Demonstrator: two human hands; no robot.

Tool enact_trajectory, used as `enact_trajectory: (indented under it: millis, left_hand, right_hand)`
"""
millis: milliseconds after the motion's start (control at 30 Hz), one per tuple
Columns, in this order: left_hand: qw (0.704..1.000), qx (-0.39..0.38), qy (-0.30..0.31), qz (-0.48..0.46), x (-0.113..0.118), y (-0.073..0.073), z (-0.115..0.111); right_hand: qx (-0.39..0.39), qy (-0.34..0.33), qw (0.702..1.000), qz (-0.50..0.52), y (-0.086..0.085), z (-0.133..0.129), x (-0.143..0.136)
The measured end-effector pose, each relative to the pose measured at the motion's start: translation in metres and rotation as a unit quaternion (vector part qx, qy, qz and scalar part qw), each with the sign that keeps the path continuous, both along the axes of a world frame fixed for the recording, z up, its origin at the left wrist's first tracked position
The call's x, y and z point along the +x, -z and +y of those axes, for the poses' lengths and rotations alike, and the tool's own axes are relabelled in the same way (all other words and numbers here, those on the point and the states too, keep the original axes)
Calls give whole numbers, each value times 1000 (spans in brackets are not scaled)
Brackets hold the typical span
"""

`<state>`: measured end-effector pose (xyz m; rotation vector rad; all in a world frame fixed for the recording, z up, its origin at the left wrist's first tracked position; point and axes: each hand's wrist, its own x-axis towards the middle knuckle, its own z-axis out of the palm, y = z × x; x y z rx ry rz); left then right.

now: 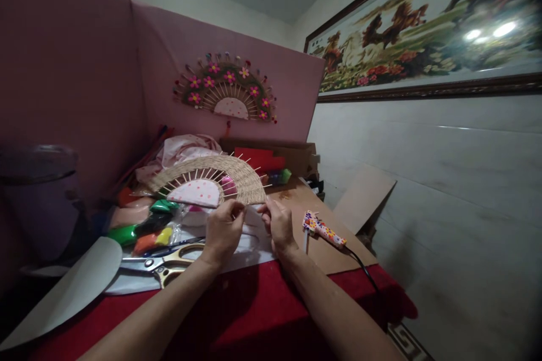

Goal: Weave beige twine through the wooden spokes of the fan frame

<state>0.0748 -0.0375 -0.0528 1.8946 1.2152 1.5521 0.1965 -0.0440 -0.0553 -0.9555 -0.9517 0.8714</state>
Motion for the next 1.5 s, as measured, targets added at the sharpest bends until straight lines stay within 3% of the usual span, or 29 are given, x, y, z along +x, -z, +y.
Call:
enact_trajectory:
  millis: [100, 233, 433, 700, 1500]
  left_hand:
    - [982, 150, -74, 86, -4, -1, 5]
    - [971, 183, -79, 128, -8, 3, 13]
    - [973, 185, -36, 134, -7, 6, 17]
    - [981, 164, -26, 104, -5, -1, 12]
    - [992, 112, -23, 47, -5, -6, 8]
  right_hand:
    - [7, 1, 1000, -6, 0, -1, 0]
    - [11, -3, 1000, -6, 0, -1, 0]
    - [14, -11, 1000, -12, -1, -2, 0]
    - [12, -8, 1000, -12, -2, -2, 0]
    - [9, -7, 1000, -5, -1, -4, 0]
